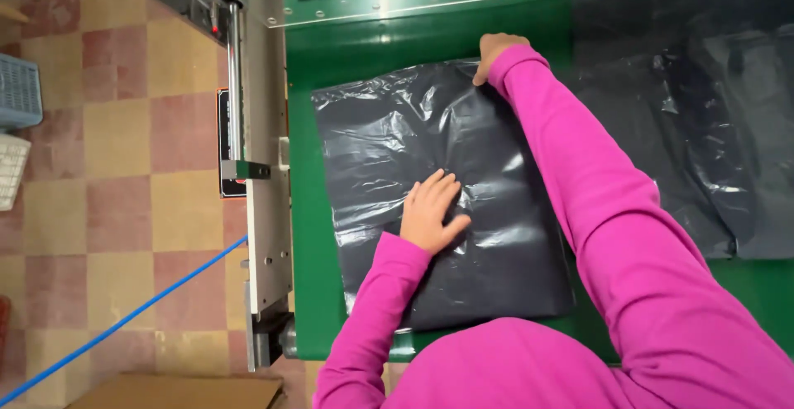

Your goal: Folding black plastic bags as they come off a production line conveyor and stacking them into a plastic crate.

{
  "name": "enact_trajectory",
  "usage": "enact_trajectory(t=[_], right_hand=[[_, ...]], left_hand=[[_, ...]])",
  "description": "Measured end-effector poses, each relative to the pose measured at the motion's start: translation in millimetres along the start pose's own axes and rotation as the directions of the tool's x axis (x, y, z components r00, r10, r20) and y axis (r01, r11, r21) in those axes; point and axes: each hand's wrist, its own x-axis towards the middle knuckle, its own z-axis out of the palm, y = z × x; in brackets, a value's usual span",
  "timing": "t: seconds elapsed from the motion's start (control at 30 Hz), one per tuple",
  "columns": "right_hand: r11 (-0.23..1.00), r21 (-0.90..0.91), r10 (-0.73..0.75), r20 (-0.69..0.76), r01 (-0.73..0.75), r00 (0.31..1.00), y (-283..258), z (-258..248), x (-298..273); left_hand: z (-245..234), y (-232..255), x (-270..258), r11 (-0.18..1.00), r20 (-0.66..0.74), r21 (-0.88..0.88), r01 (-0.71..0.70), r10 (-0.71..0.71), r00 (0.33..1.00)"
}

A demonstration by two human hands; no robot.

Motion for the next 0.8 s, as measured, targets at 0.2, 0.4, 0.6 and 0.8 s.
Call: enact_trajectory(t=[0.2,0.4,0.6,0.8], right_hand=[[0.987,-0.091,-0.147,-0.174,0.133,0.974,-2,20,-47],[0.840,-0.162,-0.471,-0.692,0.517,0.548,-18,7,-329],[0.896,-0.036,-0.359,-0.646,0.443,0.674,-10,130,-445],[0.938,-0.047,-0.289,-0.652,0.344,0.701,-16,157,-462]], left_hand=[[20,-83,19,0.323,0.123,-0.903,0.282,-0.434,0.893],[-44,-141,-44,-0.400,0.488,-0.838,0.372,-0.240,0.840],[-37,-169,-122,-0.461,0.489,-0.826,0.325,-0.296,0.821],[-100,-38,-190,0.694,-0.265,-0.692,0.199,-0.500,0.824]])
